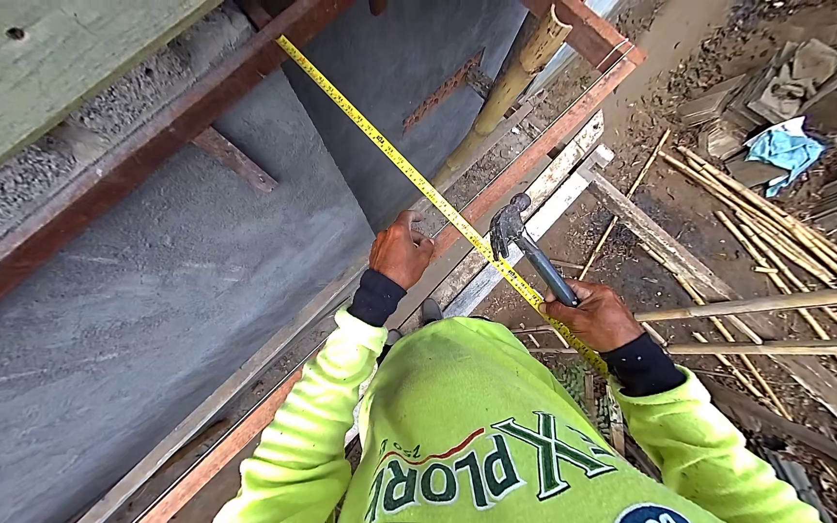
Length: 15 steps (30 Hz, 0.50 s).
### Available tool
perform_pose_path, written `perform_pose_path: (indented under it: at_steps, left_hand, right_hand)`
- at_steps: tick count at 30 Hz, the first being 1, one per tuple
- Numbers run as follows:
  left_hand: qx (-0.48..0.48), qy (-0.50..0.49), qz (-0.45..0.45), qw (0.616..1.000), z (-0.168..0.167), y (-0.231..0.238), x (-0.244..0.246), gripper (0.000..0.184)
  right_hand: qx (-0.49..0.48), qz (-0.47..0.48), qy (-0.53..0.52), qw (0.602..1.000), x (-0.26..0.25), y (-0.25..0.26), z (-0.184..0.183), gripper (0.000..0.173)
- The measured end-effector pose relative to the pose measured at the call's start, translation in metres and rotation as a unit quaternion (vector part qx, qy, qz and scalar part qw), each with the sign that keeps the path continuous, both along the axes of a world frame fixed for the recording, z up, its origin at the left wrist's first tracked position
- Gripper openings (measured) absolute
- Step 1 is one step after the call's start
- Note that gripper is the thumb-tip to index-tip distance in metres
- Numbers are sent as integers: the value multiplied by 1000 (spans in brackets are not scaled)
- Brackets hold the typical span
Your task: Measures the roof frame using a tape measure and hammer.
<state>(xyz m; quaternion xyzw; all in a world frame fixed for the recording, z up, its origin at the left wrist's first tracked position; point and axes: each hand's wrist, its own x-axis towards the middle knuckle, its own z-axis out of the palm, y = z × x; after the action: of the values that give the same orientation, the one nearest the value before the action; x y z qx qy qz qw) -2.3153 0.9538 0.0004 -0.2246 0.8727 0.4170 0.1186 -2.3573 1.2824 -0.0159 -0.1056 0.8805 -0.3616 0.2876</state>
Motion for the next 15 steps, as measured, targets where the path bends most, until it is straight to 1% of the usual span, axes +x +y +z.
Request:
perform_pose_path:
  at_steps: [5,10,15]
  left_hand:
    - [29,14,4,999,-3,2,-6,53]
    - [32,13,0,999,-2,6,-13,55]
    - [34,24,10,999,-3,7,-13,55]
  right_hand:
    - [2,4,7,1000,0,0,0,11]
    - [15,7,14,1000,2,0,2,11]
    - [51,24,61,997,1,0,7,17]
